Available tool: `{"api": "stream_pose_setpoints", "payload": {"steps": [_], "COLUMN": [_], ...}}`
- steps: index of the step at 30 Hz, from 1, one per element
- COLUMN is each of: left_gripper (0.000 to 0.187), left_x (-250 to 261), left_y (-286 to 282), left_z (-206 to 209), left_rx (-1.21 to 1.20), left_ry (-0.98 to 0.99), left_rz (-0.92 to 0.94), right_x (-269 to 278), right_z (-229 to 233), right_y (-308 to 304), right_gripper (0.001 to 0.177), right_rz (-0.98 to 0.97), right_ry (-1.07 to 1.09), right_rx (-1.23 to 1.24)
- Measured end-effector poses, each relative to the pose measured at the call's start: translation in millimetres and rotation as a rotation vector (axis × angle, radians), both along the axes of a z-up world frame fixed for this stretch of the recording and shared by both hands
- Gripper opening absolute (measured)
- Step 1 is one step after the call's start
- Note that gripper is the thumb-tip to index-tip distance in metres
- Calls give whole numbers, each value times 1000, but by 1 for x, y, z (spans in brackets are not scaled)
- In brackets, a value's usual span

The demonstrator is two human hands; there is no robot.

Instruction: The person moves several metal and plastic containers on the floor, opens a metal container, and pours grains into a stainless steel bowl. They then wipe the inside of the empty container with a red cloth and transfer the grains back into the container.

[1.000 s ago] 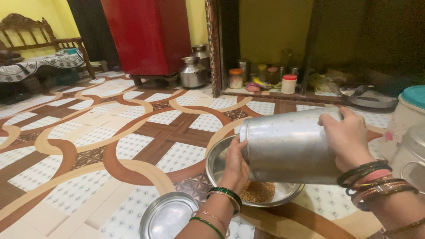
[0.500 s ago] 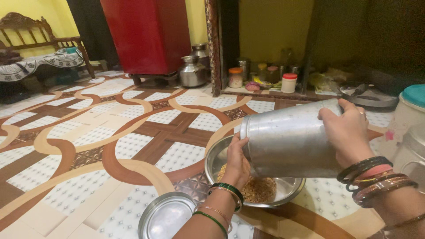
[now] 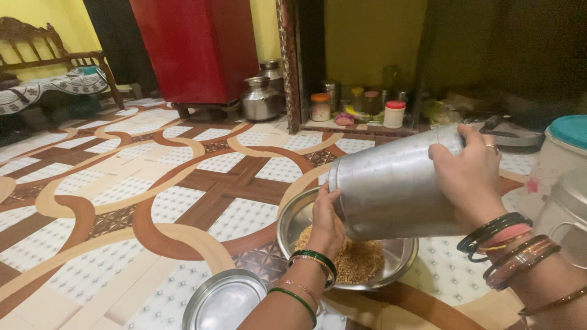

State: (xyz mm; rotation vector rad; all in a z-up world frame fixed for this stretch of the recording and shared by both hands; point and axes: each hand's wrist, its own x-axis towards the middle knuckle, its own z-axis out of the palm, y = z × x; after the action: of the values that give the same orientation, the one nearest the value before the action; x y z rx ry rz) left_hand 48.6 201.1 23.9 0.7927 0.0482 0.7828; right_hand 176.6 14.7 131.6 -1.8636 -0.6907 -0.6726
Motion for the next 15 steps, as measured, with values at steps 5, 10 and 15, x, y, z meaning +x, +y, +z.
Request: {"api": "stream_pose_setpoints", "payload": {"steps": [5,10,15], "left_gripper": [46,49,44], "left_x": [-2,-11,-9], "left_y": [-11,-19,-24], "left_z": [5,10,3], "left_rx": [-30,-56,-58], "left_ry": [66,206,199], "left_rz": [-6,9,13], "right_x": [-9,-27,-36], "right_z": [11,17,21], "right_y": [-1,-3,3], "right_gripper": [69,69,70], "right_rz": [-17,54,62], "right_ry": [-34,-79,-104], "right_rx": [-48,-61,-104]}}
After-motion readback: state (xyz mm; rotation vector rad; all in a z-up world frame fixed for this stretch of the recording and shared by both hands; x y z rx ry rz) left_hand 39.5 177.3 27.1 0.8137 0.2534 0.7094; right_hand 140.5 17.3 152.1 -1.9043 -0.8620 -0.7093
